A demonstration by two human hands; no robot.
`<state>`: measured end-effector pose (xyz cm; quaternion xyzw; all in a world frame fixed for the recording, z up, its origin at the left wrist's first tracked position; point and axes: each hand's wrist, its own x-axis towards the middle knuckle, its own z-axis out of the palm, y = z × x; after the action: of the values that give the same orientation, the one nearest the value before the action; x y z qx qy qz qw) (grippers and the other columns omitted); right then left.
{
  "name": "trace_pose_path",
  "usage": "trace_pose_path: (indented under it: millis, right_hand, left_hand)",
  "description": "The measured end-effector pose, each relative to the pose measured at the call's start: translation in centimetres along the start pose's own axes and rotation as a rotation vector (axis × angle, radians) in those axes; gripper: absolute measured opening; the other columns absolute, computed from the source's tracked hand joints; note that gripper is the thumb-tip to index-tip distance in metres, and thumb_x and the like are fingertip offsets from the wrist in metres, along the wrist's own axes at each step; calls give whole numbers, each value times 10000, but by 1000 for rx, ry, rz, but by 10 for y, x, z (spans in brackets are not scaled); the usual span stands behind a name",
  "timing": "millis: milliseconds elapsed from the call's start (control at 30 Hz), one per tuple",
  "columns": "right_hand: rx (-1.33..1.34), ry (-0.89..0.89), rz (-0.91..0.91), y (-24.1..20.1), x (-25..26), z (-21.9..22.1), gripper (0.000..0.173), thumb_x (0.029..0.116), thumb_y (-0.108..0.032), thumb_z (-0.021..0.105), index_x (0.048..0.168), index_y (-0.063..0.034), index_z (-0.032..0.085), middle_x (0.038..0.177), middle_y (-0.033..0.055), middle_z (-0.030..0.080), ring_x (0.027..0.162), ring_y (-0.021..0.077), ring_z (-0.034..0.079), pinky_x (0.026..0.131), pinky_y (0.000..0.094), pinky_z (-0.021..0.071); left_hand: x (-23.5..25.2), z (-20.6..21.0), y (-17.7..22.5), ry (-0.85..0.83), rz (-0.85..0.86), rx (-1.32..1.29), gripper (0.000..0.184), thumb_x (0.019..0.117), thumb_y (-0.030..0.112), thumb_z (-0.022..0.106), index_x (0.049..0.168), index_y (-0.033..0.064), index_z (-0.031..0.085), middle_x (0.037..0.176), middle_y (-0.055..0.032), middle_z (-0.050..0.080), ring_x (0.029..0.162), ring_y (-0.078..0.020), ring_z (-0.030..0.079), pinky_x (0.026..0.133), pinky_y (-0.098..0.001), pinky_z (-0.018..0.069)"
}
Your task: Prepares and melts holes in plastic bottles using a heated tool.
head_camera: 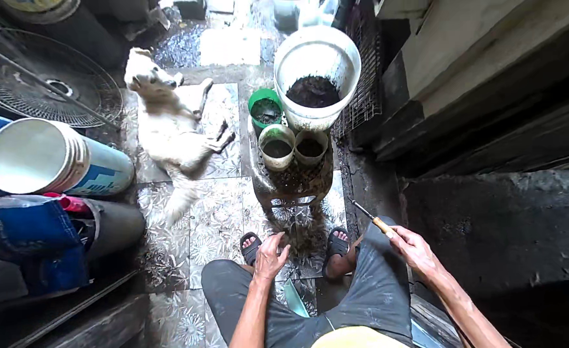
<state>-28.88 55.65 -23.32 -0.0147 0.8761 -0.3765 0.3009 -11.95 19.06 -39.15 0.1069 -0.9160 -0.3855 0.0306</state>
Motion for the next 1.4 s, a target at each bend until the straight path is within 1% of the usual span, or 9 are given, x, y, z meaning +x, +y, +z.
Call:
trace_pose_path:
  millis: [300,400,600,700,833,967,1200,1333,1400]
  right_hand:
    - [249,2,-84,21,2,48,375,1115,-262,391,1319,15,541,799,69,622,653,176,648,667,366,605]
    - [230,42,-144,21,-22,46,370,1109,-262,397,1306,13,546,782,66,626,645,174,654,659,368,611]
    - [268,94,-248,20,-48,22,363,1118,-236,389,1343,25,503,796,62,621,649,170,662,658,364,622]
    - [323,144,-250,18,-56,15,354,1117,-201,398,1375,28,477,823,80,642,664,171,683,676,361,634]
    - [386,201,-242,31,-70,4,367,1120,-281,398,1394,-47,470,869,73,629,691,186,671,710,412,629]
    - [427,221,-259,40,-88,-7,380,1137,-351,351,1410,-113,464,874,43,590,676,151,632,674,375,608]
    - [409,238,-277,52,-96,-18,355,1136,-301,357,1390,-83,478,865,36,586,675,133,615,664,346,591]
    - [414,229,-276,58,-92,-19,337,1128,-286,388,1359,-64,494,842,31,575,653,128,603,650,330,583]
    - [448,239,-285,59,-83,-19,308,1116,-248,419,1313,-30,513,807,33,578,624,139,612,635,337,592]
  left_hand:
    - [-39,35,57,60,47,-80,422,989,307,637,1336,70,667,1219,-106,733,1100,-229,720,982,-430,571]
    - [-63,63,83,229,-10,-177,399,979,274,658,1308,51,683,1198,-106,740,1096,-200,721,987,-397,581]
    - [-74,76,113,302,-6,-385,416,963,217,666,1323,10,657,1166,-101,745,1056,-152,724,972,-345,588]
    - [-71,69,138,170,25,-455,339,919,170,659,1217,10,688,1085,-103,732,930,-150,714,868,-344,603]
    - [-71,71,189,-232,261,-227,279,894,316,650,1020,82,736,955,-76,719,875,-207,694,803,-443,580]
    - [-76,76,218,-551,333,88,360,886,478,597,963,154,736,952,-55,715,912,-246,701,769,-526,559]
    - [-84,87,221,-557,378,174,325,873,465,627,956,170,734,925,-47,701,871,-241,696,725,-510,557]
    - [-87,92,221,-336,216,148,379,865,401,656,1110,118,717,1033,-90,725,886,-280,719,712,-528,580]
    - [-85,94,217,-328,148,199,414,848,430,656,1130,133,717,1057,-85,715,888,-281,710,710,-528,573]
